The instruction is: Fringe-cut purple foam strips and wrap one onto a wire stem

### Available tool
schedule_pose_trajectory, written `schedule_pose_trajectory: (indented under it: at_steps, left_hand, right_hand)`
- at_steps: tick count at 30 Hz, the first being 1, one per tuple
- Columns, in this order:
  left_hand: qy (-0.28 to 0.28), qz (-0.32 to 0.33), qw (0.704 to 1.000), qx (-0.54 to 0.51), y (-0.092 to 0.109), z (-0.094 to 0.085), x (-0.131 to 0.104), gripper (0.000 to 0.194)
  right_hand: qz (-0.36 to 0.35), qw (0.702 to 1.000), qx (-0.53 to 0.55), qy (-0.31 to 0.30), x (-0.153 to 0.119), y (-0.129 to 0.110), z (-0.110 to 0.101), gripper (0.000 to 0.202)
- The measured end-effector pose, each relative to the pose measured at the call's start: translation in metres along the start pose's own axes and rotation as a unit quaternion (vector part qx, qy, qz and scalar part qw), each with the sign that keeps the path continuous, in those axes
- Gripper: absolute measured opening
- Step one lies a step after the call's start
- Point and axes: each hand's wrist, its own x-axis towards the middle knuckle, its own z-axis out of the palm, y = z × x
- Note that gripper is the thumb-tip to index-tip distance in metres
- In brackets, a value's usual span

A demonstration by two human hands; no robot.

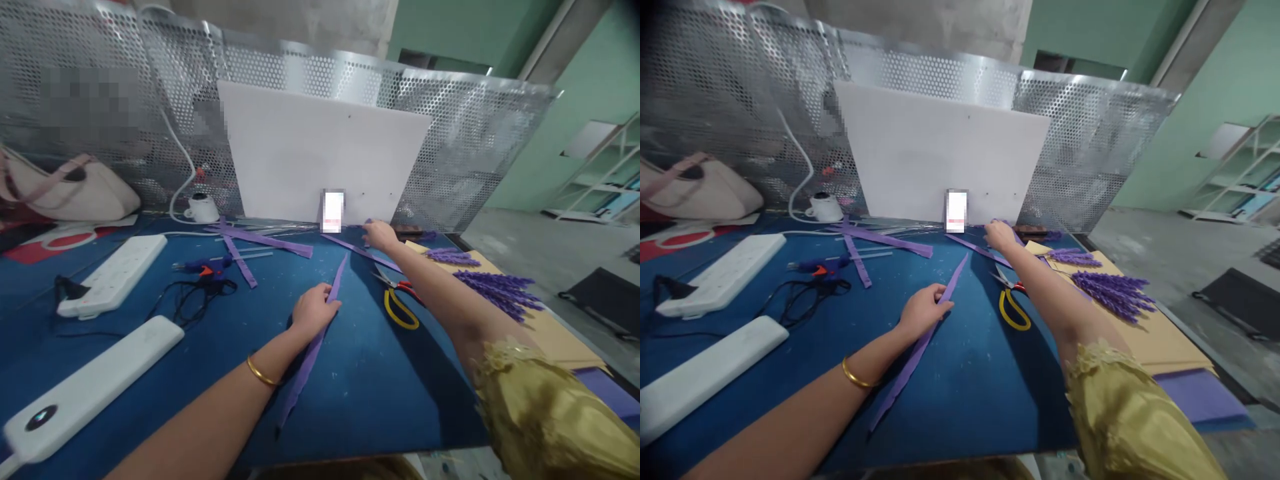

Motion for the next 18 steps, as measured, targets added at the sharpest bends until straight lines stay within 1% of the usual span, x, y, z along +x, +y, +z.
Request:
schedule_pose_trajectory:
  at_steps: [4, 9, 13, 18]
  left_hand:
    - [0.012, 0.0, 0.999, 0.036, 0.004, 0.0, -0.003, 0.025]
    - [0.01, -0.004, 0.998, 0.063, 0.007, 0.001, -0.006, 0.021]
    - [0.006, -0.005, 0.997, 0.074, 0.008, 0.001, -0.007, 0.02]
    - [0.001, -0.008, 0.996, 0.085, 0.008, 0.001, -0.006, 0.02]
  right_hand:
    - [-0.013, 1.0, -0.014, -0.007, 0.048, -0.009, 0.017, 0.03]
    - [-0.041, 0.999, -0.021, -0.019, 0.089, -0.015, 0.036, 0.031]
    - [-0.045, 0.998, -0.02, -0.036, 0.108, -0.016, 0.048, 0.033]
    - [-0.03, 0.998, -0.015, -0.053, 0.11, -0.013, 0.056, 0.034]
